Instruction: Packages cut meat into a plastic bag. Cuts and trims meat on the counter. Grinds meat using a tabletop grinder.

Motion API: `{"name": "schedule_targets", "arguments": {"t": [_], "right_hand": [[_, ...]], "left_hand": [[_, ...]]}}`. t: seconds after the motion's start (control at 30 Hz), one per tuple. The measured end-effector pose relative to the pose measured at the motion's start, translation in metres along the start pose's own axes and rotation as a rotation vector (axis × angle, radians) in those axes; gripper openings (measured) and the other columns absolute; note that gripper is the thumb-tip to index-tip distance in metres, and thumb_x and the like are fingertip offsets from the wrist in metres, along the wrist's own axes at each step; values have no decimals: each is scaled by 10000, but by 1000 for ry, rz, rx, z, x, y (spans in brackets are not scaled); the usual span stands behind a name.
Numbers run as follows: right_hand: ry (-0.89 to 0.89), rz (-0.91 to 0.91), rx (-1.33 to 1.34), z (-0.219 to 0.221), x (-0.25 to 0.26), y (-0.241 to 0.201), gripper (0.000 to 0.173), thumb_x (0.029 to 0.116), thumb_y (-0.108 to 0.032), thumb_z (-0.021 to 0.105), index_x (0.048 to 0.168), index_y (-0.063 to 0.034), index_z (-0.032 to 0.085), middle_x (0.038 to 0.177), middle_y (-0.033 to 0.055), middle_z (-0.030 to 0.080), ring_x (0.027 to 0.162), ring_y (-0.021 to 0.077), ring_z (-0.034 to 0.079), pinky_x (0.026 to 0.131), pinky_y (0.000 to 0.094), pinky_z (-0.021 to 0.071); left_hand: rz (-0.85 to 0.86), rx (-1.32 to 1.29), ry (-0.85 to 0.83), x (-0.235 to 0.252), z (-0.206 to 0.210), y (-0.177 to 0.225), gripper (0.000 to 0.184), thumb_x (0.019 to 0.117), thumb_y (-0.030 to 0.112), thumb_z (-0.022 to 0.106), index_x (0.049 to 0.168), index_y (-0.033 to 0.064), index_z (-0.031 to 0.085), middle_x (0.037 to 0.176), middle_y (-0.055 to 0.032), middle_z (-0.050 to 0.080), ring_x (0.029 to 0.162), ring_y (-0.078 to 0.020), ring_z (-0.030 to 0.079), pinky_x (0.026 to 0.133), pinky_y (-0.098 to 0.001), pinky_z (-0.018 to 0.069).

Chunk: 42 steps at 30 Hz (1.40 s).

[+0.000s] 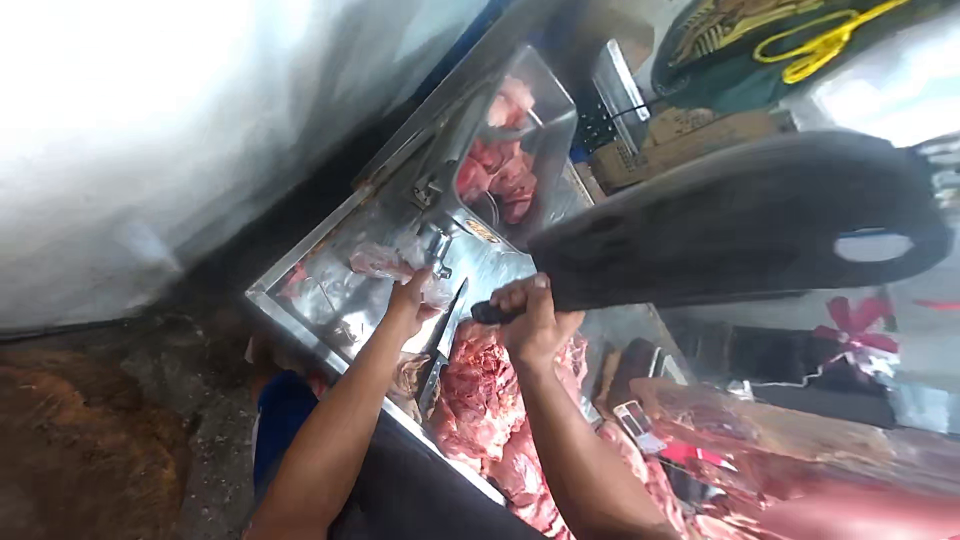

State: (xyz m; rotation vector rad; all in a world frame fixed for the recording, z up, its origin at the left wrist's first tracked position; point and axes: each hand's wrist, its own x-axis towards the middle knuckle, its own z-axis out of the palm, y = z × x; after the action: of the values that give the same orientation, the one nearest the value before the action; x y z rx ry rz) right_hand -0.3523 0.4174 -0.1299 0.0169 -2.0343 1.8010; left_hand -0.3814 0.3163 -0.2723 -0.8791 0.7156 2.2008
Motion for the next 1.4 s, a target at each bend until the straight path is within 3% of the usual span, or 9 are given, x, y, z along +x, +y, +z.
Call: {"name": "schedule_targets", "arguments": {"t": [0.1,0.2,0.3,0.43,0.7,0.9,1.03,1.2,1.4], "right_hand": [[272,180,-235,-35,-40,-10,97,984,-98,550,956,-6,547,598,32,602,513,181,632,550,393,605],[310,441,-582,-63,-85,-3,252,912,-143,626,1082,42,606,711,42,642,582,140,642,578,365,589],[245,710,-762,-74,-109,24,282,933,-213,673,1089,18,635,739,97,624,624,226,617,615,476,542],[56,945,-870,-59,-88,55,460,907,-279,690,1254,9,602,992,190,708,932,347,705,843,581,562],[-215,1074,-1006,-12,-65,137,676,955,-201,614,1501,93,347,1412,313,533,1240,429,614,1005,568,531],[-216,1098,-958,-21,-52,139,584,1000,-386,619,1374,59,557,1395,315,545,1247,463,591,1030,601,506],[-13,752,-769,-70,66,105,492,1022,-183,570,1445,60,514,1395,320,570,1292,448,576,1111,582,449],[218,452,-91,-106,231,152,807,915,76,495,1634,-124,188,1621,128,358,936,222,716,730,415,644],[252,471,149,-97,253,177,803,820,102,492,1565,-99,272,1477,116,451,882,156,639,632,342,582]], "left_hand": [[163,496,108,-36,-7,16,408,1057,294,564,1271,-53,598,1142,-250,669,844,-303,737,747,-434,648],[433,902,204,-54,-8,41,302,1043,252,543,1104,4,704,986,-179,721,826,-277,725,788,-490,613],[571,568,189,-54,0,57,235,1051,134,496,1119,-43,636,939,-146,696,802,-237,696,769,-442,607],[405,147,162,-60,6,59,203,1072,221,385,1011,76,513,791,-76,611,711,-241,648,711,-460,585],[96,311,-29,-65,18,5,202,1088,141,426,1222,6,496,925,-157,665,822,-293,702,800,-478,609],[207,36,-48,-62,53,56,262,1124,214,296,1205,34,468,963,-168,669,876,-326,713,839,-526,604],[177,61,-78,-69,17,59,266,1113,226,273,1177,114,506,895,-78,683,828,-266,709,804,-501,606],[75,140,-186,-77,6,30,307,1098,174,231,1288,97,459,933,-95,694,890,-277,715,889,-500,594],[31,19,-212,-64,22,29,320,1085,171,233,1289,118,474,965,-129,690,878,-303,709,866,-518,589]]}}
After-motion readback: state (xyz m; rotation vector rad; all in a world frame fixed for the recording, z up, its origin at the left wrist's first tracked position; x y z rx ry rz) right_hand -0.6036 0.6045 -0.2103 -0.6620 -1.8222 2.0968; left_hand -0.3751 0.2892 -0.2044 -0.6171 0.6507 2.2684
